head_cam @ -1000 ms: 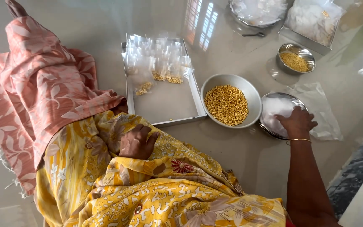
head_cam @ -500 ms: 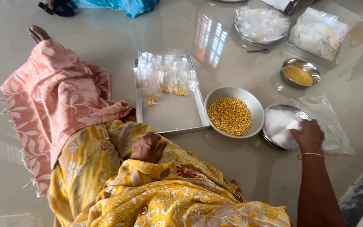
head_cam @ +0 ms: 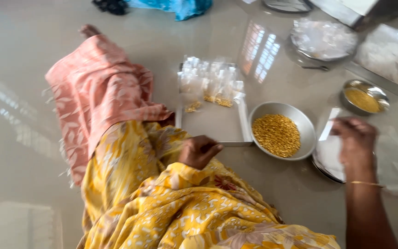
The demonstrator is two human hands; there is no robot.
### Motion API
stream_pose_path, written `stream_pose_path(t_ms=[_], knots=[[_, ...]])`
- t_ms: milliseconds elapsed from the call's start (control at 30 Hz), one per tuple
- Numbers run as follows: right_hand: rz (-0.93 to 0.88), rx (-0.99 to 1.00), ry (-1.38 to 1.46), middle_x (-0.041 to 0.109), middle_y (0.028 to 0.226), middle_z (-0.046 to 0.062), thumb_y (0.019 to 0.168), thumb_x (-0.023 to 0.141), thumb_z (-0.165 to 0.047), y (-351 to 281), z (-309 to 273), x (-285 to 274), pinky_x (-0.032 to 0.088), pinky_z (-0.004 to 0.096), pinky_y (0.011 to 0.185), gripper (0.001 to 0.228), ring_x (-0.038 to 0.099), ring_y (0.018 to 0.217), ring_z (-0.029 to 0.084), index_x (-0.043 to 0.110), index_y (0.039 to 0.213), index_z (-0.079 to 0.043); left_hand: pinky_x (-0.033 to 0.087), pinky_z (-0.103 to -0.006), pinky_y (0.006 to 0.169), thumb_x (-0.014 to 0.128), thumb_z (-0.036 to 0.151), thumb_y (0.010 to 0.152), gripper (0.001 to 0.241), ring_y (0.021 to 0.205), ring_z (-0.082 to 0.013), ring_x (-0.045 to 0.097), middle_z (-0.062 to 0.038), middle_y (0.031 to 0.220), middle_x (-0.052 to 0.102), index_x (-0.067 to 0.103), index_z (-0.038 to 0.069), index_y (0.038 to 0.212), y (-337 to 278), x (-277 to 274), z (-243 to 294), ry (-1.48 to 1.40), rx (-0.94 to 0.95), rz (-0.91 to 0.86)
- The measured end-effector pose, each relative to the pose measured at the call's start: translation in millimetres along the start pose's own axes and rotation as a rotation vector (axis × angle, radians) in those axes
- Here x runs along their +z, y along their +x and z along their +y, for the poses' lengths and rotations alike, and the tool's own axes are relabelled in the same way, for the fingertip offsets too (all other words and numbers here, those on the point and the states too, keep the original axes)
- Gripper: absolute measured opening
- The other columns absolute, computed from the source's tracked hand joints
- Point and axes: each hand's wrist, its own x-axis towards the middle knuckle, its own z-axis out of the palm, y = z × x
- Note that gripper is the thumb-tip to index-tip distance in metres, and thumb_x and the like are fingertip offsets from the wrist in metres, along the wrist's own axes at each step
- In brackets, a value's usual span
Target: The person manually fills small plastic bags with grains from a bowl and places them onto a tray.
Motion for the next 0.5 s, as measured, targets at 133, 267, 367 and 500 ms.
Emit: stream_pose_path(t_ms=[133, 267, 367, 500], knots=[[-0.337, 0.072, 0.223, 0.072, 0.091, 0.007, 0.094, 0.070, -0.001, -44, -12, 125, 0.056, 0.029, 0.081, 0.008, 0.067, 0.081, 0.014, 0.071, 0.102, 0.002, 0.055, -0.0285, 0.066, 0.080, 0.028, 0.092, 0.031, 0.074, -0.0104, 0.064, -0.008, 0.085, 0.072, 0.075, 0.000, 0.103, 8, 5, 29, -0.057, -0.006, 0.094], [-0.580, 0.138, 0.361, 0.070, 0.092, 0.005, 0.098, 0.069, -0.002, -78, -23, 191, 0.052, 0.026, 0.081, 0.004, 0.063, 0.084, 0.013, 0.070, 0.098, 0.002, 0.060, -0.0289, 0.070, 0.082, 0.028, 0.087, 0.045, 0.085, -0.0133, 0.070, -0.011, 0.104, 0.072, 0.067, -0.002, 0.118, 16, -4, 27, -0.135, -0.098, 0.103], [-0.627, 0.076, 0.251, 0.068, 0.089, 0.004, 0.097, 0.069, -0.004, -86, -28, 207, 0.050, 0.025, 0.078, 0.006, 0.060, 0.082, 0.011, 0.071, 0.098, 0.002, 0.060, -0.0279, 0.068, 0.082, 0.024, 0.088, 0.039, 0.081, -0.0134, 0.071, -0.011, 0.097, 0.075, 0.069, -0.002, 0.113, 18, -11, -5, -0.320, -0.127, 0.035], [-0.640, 0.027, 0.136, 0.068, 0.090, 0.005, 0.099, 0.072, -0.007, -90, -32, 203, 0.049, 0.027, 0.077, 0.010, 0.059, 0.082, 0.012, 0.071, 0.099, 0.003, 0.059, -0.0276, 0.060, 0.080, 0.012, 0.089, 0.017, 0.064, -0.0118, 0.070, -0.009, 0.075, 0.075, 0.078, -0.004, 0.091, 22, -6, -16, -0.563, -0.147, -0.068]])
